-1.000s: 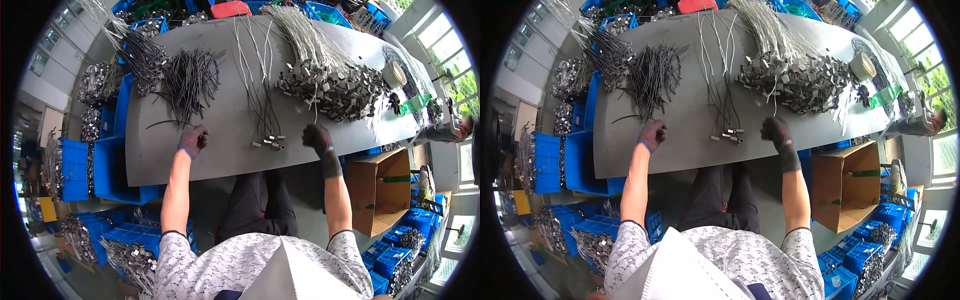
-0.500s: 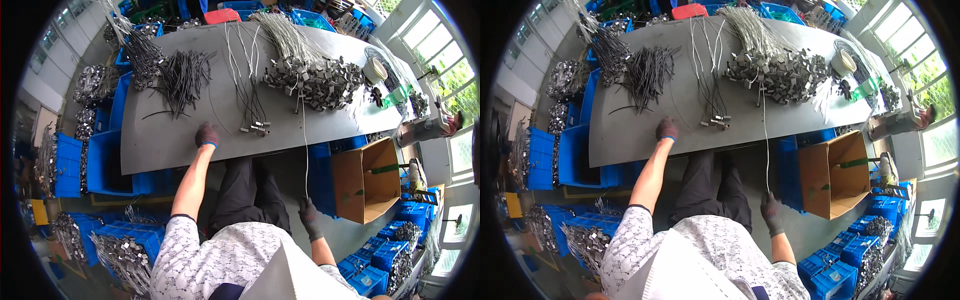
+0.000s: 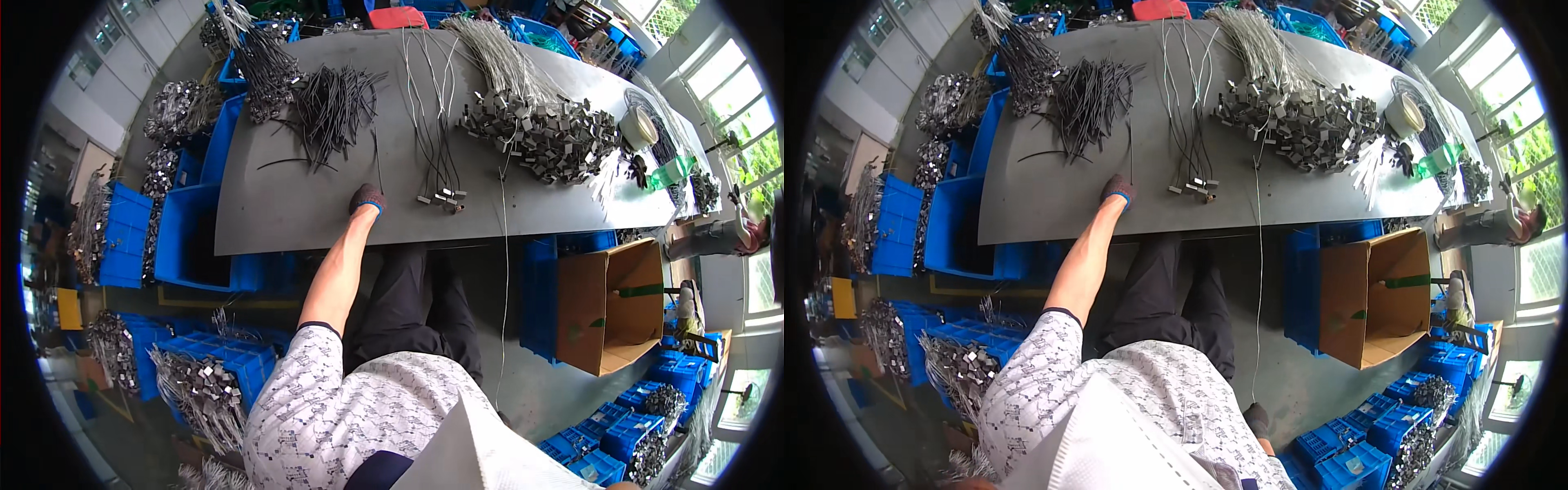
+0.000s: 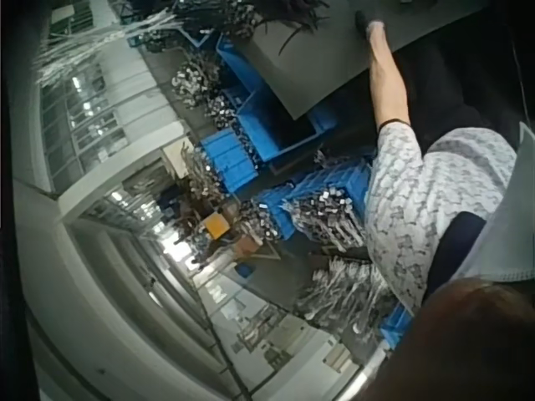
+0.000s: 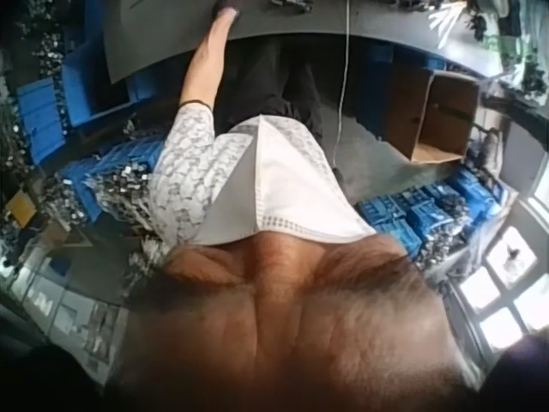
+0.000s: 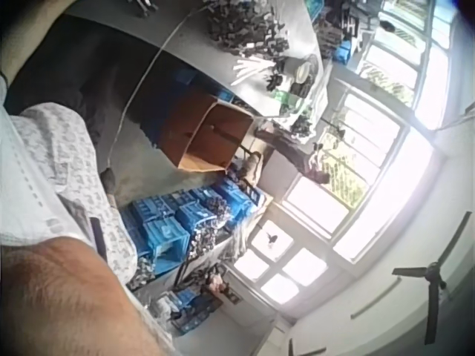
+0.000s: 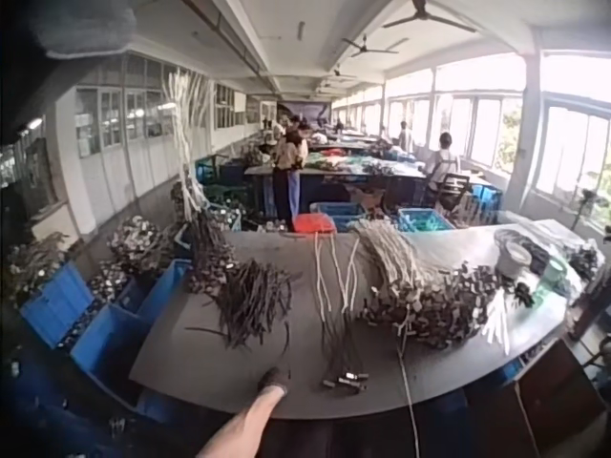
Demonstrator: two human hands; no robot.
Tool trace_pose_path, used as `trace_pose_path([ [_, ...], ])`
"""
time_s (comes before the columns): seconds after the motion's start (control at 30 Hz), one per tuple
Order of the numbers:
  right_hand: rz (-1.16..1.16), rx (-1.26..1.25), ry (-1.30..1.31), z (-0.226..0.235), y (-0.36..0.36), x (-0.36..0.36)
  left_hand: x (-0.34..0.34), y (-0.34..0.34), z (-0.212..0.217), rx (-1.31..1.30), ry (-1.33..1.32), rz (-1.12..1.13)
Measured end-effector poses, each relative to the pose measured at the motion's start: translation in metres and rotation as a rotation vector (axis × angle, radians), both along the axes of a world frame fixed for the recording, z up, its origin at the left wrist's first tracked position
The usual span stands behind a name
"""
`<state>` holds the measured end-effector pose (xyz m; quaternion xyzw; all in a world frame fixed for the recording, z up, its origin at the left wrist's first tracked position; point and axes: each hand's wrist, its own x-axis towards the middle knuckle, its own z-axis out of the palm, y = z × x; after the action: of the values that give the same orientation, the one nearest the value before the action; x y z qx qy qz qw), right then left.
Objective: Bundling groups of electrical cables together using ties and sorting them into storage bins.
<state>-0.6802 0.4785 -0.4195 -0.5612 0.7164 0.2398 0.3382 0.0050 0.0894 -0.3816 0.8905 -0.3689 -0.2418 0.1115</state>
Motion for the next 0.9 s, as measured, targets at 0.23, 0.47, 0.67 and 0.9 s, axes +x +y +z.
trace_pose_path([
  [0.23,-0.026,0.032,0.007,-0.016,0.003,-0.014,0.057,0.067,-0.011,0.147,-0.123,-0.240],
  [0.47,-0.013,0.026,0.014,-0.008,-0.010,-0.010,-0.028,0.049,0.023,-0.037,-0.006,0.053],
  [0.67,0.011,0.042,0.043,-0.010,-0.001,-0.027,-0.053,0.027,0.014,-0.078,-0.018,0.012],
  [0.9,0.026,0.038,-0.043,-0.036,0.035,-0.044,-0.075,0.047,0.007,-0.430,1.292,0.571],
])
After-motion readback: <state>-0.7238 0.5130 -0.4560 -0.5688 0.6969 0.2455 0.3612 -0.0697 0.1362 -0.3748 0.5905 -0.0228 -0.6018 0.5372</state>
